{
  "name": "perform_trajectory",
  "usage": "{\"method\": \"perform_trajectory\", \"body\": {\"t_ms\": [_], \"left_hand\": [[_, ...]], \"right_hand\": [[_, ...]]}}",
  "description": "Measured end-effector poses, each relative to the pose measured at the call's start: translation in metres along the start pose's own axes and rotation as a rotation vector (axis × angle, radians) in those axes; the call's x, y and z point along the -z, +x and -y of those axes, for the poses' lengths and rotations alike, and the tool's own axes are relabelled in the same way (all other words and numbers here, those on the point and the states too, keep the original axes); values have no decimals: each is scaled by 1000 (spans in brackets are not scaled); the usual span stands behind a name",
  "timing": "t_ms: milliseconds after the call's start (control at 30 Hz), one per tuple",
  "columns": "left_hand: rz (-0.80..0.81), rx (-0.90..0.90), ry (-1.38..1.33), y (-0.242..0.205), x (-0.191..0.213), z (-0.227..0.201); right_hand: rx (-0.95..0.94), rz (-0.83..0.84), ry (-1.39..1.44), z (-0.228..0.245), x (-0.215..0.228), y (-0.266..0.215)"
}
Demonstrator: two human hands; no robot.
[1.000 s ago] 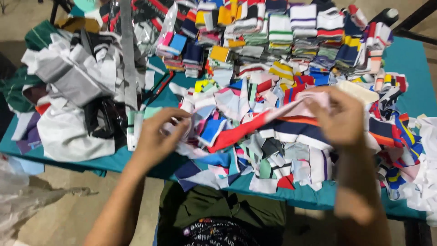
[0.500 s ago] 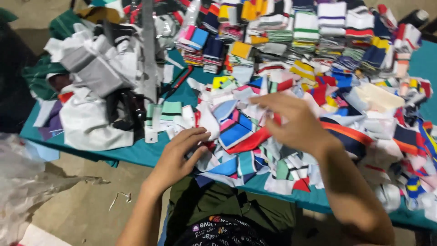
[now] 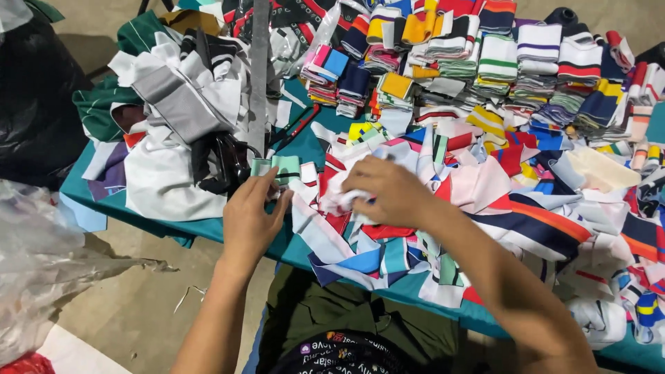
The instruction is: Sorting and stacking multi-colored fabric scraps from a large pile on a table.
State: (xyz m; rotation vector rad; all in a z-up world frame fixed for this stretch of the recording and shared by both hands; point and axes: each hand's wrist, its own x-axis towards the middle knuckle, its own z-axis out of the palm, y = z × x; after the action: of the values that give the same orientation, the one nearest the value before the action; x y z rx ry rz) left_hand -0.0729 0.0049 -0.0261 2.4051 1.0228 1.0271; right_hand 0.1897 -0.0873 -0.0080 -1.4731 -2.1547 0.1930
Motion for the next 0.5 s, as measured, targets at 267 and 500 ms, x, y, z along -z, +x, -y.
{"method": "perform_trajectory", "body": {"t_ms": [267, 500], "left_hand": [[54, -17, 129, 7, -3, -14], [126, -50, -48, -2, -23, -15]], "right_hand": [[-117, -165, -210, -53, 43, -40], [-283, -245, -45, -63, 33, -57]]}}
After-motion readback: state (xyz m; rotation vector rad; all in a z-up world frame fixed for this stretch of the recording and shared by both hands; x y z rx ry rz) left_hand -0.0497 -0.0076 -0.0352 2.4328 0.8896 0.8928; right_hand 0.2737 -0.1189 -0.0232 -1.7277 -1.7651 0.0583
